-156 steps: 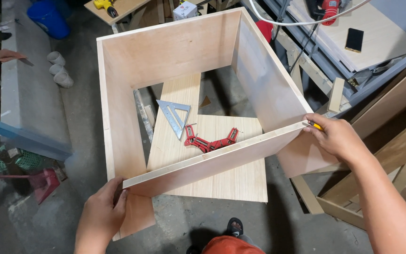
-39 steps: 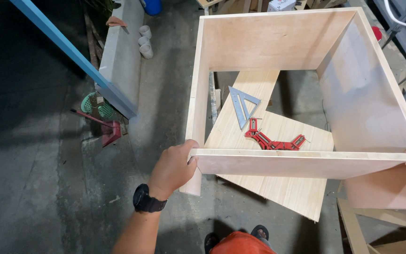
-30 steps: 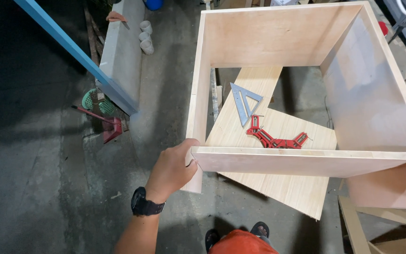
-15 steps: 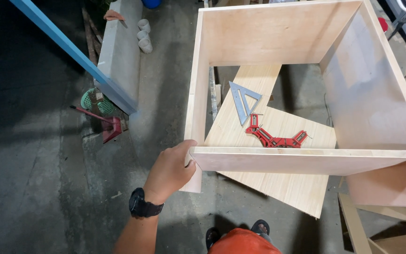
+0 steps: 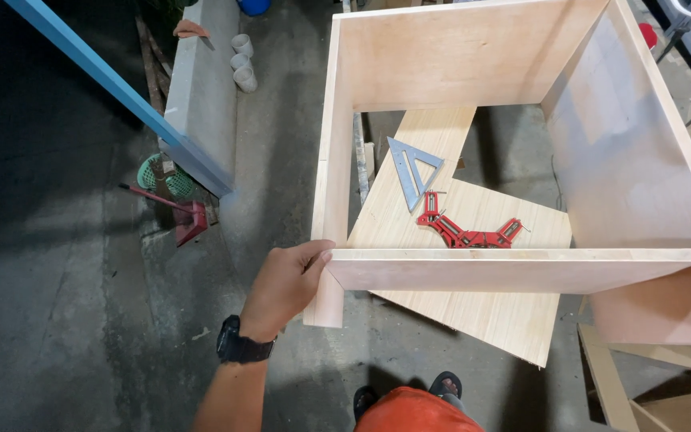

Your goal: Aligning wooden boards to form a corner joint and securing it with a corner clamp.

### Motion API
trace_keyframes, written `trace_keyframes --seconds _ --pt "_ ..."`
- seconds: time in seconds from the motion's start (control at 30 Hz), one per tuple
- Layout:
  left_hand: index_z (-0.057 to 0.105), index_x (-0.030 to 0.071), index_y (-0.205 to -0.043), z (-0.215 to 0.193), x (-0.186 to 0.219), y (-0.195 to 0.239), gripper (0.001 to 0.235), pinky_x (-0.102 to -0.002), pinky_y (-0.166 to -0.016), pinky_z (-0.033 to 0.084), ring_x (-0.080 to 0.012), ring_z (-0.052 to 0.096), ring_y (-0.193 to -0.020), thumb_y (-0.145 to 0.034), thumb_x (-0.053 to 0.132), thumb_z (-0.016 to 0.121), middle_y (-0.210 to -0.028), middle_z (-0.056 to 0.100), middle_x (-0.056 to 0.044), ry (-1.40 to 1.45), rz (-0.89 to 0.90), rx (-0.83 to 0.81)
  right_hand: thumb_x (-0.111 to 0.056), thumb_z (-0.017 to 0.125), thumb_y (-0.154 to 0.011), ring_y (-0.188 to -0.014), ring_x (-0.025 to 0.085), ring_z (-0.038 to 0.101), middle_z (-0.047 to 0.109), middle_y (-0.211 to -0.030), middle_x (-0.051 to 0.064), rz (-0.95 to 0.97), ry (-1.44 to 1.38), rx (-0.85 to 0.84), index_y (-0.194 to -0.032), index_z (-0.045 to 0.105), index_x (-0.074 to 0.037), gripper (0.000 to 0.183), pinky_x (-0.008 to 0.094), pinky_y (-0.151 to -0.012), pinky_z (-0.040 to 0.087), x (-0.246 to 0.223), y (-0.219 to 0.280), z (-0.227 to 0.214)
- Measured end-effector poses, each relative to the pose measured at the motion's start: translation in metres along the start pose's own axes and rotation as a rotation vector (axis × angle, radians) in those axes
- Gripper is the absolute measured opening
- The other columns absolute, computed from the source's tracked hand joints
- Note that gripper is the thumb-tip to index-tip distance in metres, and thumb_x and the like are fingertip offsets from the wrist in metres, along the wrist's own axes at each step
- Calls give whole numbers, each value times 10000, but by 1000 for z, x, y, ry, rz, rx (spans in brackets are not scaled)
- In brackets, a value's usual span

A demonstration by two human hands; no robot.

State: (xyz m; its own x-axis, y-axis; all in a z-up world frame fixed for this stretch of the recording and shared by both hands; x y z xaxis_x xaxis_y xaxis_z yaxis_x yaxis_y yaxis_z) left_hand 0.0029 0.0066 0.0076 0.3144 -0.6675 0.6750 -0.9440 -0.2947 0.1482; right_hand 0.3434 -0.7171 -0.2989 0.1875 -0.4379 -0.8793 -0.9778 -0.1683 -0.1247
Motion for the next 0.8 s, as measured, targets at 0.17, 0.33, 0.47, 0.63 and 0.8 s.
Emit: trace_keyframes --seconds 0.17,0.33,0.47,0.63,0.8 --pt "833 154 -1288 2 -4 -3 339 -304 -905 615 -151 812 -1140 -1039 268 633 -1264 863 28 30 -16 43 -146 599 -1147 -1300 324 585 625 -1451 162 -46 40 -1 -1481 619 -40 351 464 -1115 428 -40 10 5" --pt "842 170 -1282 -3 0 0 349 -350 -850 615 -171 829 -1070 -1036 311 638 -1226 874 17 15 -23 28 -77 633 -1129 -1392 323 610 677 -1500 214 -254 273 -14 -1502 712 3 391 398 -1219 436 -143 35 6" --pt "845 191 -1284 -3 4 3 346 -370 -855 618 -197 820 -1142 -1024 317 654 -1252 868 -1 22 -94 45 -148 722 -994 -1003 232 498 697 -1482 75 37 371 -26 -1615 641 -181 627 329 -997 410 -278 66 14" --pt "852 226 -1285 -2 2 5 334 -343 -735 555 -158 853 -1023 -1017 300 668 -1188 895 11 15 -136 76 -78 541 -1161 -1172 233 579 676 -1436 134 191 125 56 -1646 623 -71 492 374 -981 467 -292 78 8" --pt "820 310 -1391 -1 -3 6 398 -334 -579 300 -158 417 -539 -1012 349 706 -533 539 -67 -47 -192 109 -23 579 -1107 -1327 207 623 737 -1415 139 145 242 148 -1409 757 -16 351 340 -1162 443 -323 92 8"
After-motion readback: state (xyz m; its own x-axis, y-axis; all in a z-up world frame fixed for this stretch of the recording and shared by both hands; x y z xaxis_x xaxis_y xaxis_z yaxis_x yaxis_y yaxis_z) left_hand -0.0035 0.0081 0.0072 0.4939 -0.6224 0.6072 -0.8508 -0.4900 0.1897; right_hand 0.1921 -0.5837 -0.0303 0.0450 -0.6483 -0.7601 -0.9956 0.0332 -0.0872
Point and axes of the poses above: each hand's wrist, its own y-axis away from the middle knuckle, its own z-axis out of the palm, x = y × z, the point moved 1 cm from there along -y, towards the middle knuckle
